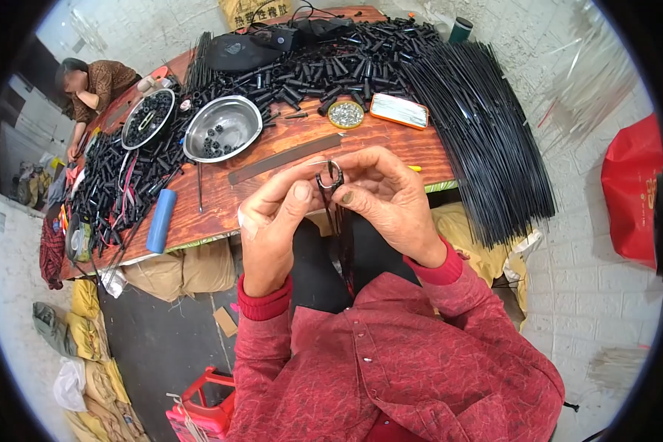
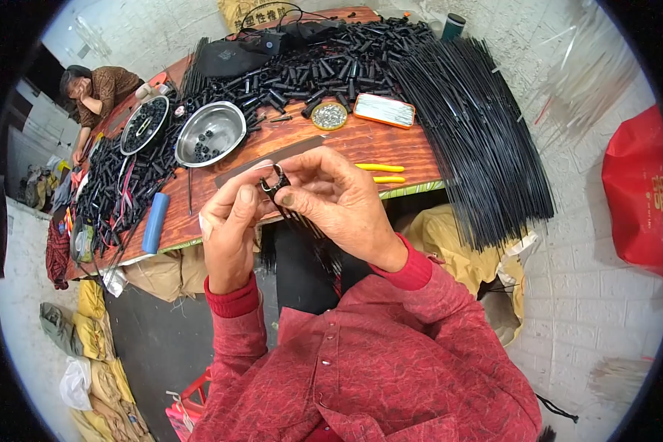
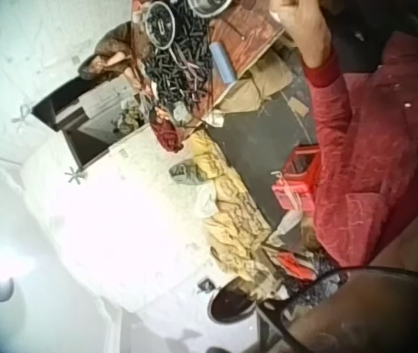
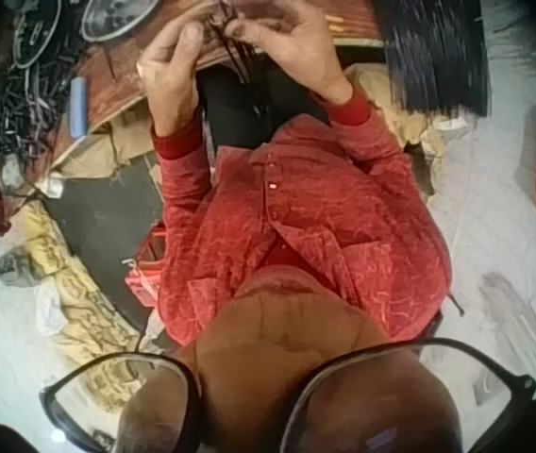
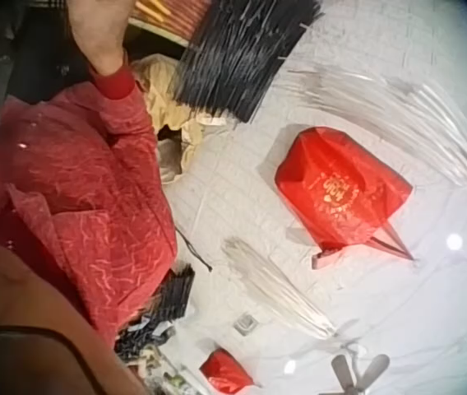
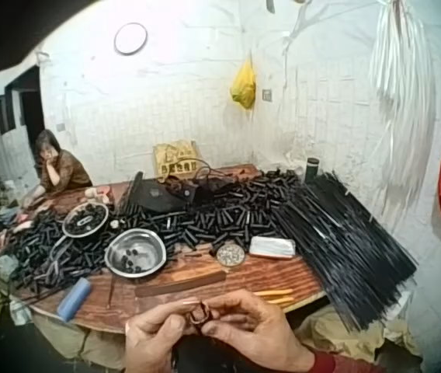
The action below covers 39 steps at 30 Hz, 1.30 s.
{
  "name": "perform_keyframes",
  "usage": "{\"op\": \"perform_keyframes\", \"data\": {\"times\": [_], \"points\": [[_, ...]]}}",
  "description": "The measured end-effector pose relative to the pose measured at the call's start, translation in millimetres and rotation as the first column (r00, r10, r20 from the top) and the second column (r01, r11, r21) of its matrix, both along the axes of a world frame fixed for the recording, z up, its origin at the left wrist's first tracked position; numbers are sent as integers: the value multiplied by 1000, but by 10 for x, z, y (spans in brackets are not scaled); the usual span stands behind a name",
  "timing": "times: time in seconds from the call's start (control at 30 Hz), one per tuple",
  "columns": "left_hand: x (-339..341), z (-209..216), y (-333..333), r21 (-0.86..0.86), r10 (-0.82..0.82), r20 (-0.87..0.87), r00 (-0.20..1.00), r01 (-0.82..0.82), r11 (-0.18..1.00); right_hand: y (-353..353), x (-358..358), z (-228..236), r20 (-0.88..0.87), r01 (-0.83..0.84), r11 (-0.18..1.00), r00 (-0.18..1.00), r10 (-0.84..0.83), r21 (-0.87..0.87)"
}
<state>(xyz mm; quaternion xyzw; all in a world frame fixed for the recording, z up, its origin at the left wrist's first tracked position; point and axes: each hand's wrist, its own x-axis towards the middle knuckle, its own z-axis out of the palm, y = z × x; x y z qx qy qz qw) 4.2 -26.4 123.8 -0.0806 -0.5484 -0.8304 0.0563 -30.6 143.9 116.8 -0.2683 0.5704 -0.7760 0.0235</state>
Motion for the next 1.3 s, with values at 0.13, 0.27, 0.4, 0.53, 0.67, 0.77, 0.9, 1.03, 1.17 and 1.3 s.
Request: {"op": "perform_keyframes", "data": {"times": [0.13, 0.27, 0.4, 0.53, 0.67, 0.77, 0.9, 1.03, 1.17, 1.3], "points": [[58, 7, 29, 23, 64, -58, 996, -62, 998, -38, 9, 22, 98, -41, 998, 995, 36, 49], [-19, 53, 24, 23, 93, -52, 994, -92, 995, -50, -88, 91, 169, -69, 989, 985, 46, 133], [-82, 179, 4, -19, 108, -90, 990, -110, 994, -28, -236, 196, 169, -133, 984, 979, 112, 120], [45, 303, 74, -41, 125, 21, 992, -124, 991, 59, -268, 224, 95, -159, 956, 986, 140, 245], [60, 88, 23, 27, 142, 63, 988, -144, 989, 93, -390, 140, -120, -131, 913, 974, 190, 386], [87, 62, 8, 146, 31, 42, 999, -37, 989, 154, -340, 239, -153, -119, 907, 969, 195, 404], [122, 110, 16, 155, -18, 13, 1000, 16, 988, 192, -414, 284, -39, -311, 893, 939, 342, 325], [286, 257, 115, 105, 75, -34, 997, -71, 992, 229, -337, 402, -11, -494, 855, 865, 502, 155], [328, 216, 153, 106, 125, 5, 992, -125, 986, 196, -323, 280, 33, -528, 847, 849, 527, 63], [327, 211, 170, 70, 165, 45, 985, -168, 983, 169, -314, 173, 50, -521, 853, 853, 520, 12]]}}
